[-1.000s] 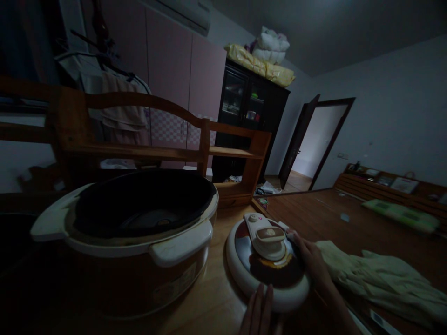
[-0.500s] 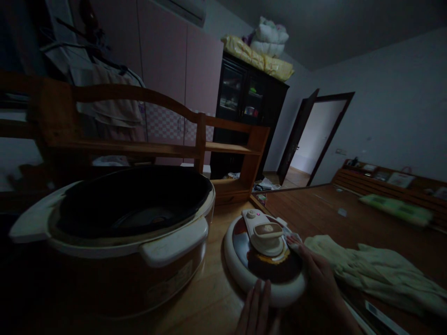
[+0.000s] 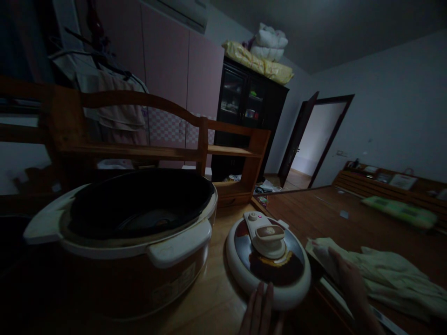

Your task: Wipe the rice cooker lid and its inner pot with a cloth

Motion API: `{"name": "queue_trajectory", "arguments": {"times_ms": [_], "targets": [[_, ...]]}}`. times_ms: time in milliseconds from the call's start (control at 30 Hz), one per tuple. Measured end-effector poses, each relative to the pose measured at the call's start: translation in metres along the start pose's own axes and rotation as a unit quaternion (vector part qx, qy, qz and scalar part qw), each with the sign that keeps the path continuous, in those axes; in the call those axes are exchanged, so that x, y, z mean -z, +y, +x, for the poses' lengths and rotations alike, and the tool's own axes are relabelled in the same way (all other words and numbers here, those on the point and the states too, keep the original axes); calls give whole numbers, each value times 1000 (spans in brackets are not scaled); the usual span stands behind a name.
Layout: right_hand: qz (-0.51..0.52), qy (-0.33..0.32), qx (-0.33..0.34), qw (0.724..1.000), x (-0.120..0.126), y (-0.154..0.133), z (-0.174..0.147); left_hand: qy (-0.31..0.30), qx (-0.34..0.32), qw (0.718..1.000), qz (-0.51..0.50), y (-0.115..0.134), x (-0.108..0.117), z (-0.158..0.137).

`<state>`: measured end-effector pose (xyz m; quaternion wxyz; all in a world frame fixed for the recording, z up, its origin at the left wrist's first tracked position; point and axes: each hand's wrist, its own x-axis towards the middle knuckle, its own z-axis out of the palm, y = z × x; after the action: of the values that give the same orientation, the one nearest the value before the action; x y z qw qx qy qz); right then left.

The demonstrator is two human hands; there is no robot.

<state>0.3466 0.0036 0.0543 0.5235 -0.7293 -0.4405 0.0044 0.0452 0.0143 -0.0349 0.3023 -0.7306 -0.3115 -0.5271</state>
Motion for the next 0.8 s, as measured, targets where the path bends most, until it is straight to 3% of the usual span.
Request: {"name": "queue_trajectory", "arguments": {"times_ms": [133,267,600,800], "targets": [[60,-113,-36,991,-31,-33,3,-2,19,1000,-5,2,1,2],[120,-185,19,975,-57,-50,-5,38,46,998,-20,4,-3,2],[178,-180,27,967,-48,-22,-27,-6,14,1000,-3,1,-7,-11],[135,-95,61,984,-41,-34,-48,5,20,1000,-16,5,-5,-6]]}}
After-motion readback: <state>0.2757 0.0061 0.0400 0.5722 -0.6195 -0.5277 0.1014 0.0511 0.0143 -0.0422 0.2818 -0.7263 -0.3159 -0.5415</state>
